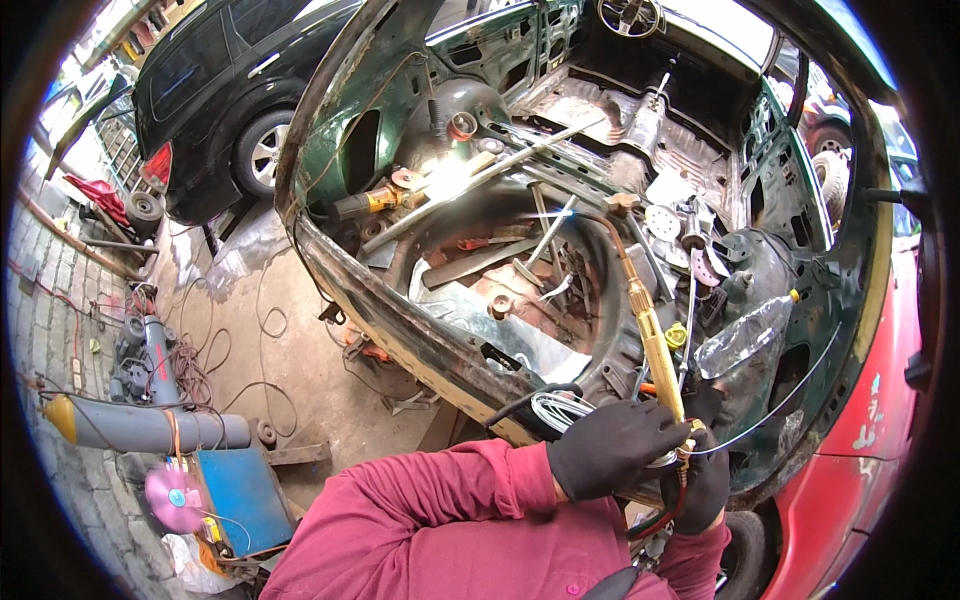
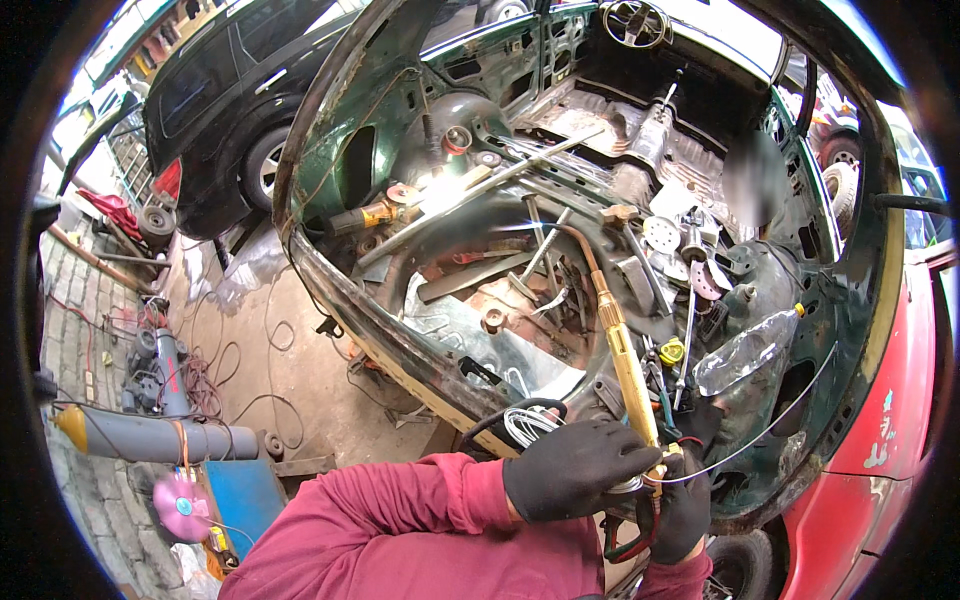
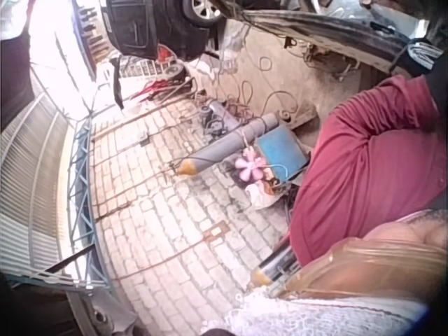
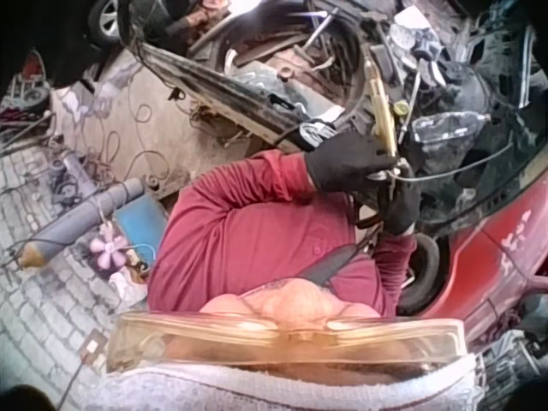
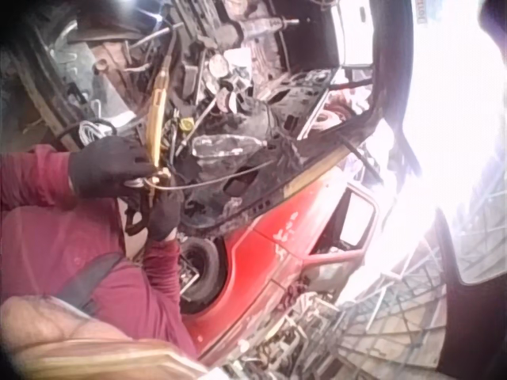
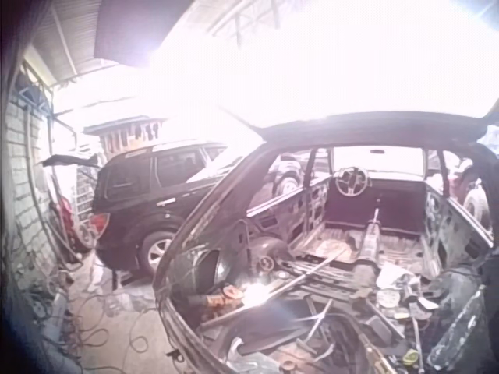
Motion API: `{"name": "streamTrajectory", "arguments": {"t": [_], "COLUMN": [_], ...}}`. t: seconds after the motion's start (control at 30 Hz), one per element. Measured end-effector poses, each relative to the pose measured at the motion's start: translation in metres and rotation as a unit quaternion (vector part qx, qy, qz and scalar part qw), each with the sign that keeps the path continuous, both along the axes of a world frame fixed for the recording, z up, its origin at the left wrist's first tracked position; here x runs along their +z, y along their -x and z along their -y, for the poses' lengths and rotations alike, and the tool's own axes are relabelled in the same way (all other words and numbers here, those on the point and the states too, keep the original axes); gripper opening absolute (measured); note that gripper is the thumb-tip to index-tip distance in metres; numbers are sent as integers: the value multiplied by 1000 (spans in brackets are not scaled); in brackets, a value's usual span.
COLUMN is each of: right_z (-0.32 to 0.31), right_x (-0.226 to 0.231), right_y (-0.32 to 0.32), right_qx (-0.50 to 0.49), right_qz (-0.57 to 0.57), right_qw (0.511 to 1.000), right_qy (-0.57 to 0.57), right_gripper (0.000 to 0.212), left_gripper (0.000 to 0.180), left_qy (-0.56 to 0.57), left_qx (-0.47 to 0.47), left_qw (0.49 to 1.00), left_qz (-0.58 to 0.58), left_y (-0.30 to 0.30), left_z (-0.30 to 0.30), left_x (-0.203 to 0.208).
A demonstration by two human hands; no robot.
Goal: The person welds a metal patch onto the inner wheel well of a green car using a handheld welding torch. They repeatedly heat the seam and apply filler material, then scrape and inspect the weld area with a metal tool.
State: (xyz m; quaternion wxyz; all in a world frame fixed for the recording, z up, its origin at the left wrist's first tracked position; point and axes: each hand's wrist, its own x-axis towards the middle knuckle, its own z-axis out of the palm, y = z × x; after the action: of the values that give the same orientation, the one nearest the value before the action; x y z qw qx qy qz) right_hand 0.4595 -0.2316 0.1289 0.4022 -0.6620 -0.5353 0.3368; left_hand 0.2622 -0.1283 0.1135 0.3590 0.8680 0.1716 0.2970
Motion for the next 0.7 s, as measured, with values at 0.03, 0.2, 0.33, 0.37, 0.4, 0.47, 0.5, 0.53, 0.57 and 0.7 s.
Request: {"name": "streamTrajectory", "arguments": {"t": [0.03,0.2,0.33,0.37,0.4,0.47,0.5,0.53,0.57,0.7], "right_z": [2,15,22,22,22,21,22,22,26,24], "right_x": [-1,-3,-5,-5,-4,4,5,5,1,-5], "right_y": [0,4,-10,-4,-1,2,0,-1,-6,-10], "right_qx": [1,-25,31,-8,-23,-30,-25,-19,-14,-7], "right_qz": [15,4,103,43,13,-15,2,19,48,27], "right_qw": [1000,999,993,999,1000,999,1000,1000,999,1000], "right_qy": [-7,-21,-43,-27,-16,0,1,1,-3,1], "right_gripper": [39,29,30,28,31,37,32,29,33,44], "left_gripper": [78,76,72,71,70,70,70,70,70,70], "left_qy": [0,-8,-9,-9,-9,-16,-19,-22,-24,-22], "left_qx": [1,6,0,-1,-2,2,2,4,5,6], "left_qw": [1000,1000,1000,1000,1000,999,999,999,999,999], "left_qz": [5,18,22,20,18,29,37,34,31,38], "left_y": [0,0,-2,-2,-2,-3,-4,-5,-5,-5], "left_z": [2,10,15,16,16,16,16,15,15,12], "left_x": [1,2,2,3,3,3,3,3,3,3]}}
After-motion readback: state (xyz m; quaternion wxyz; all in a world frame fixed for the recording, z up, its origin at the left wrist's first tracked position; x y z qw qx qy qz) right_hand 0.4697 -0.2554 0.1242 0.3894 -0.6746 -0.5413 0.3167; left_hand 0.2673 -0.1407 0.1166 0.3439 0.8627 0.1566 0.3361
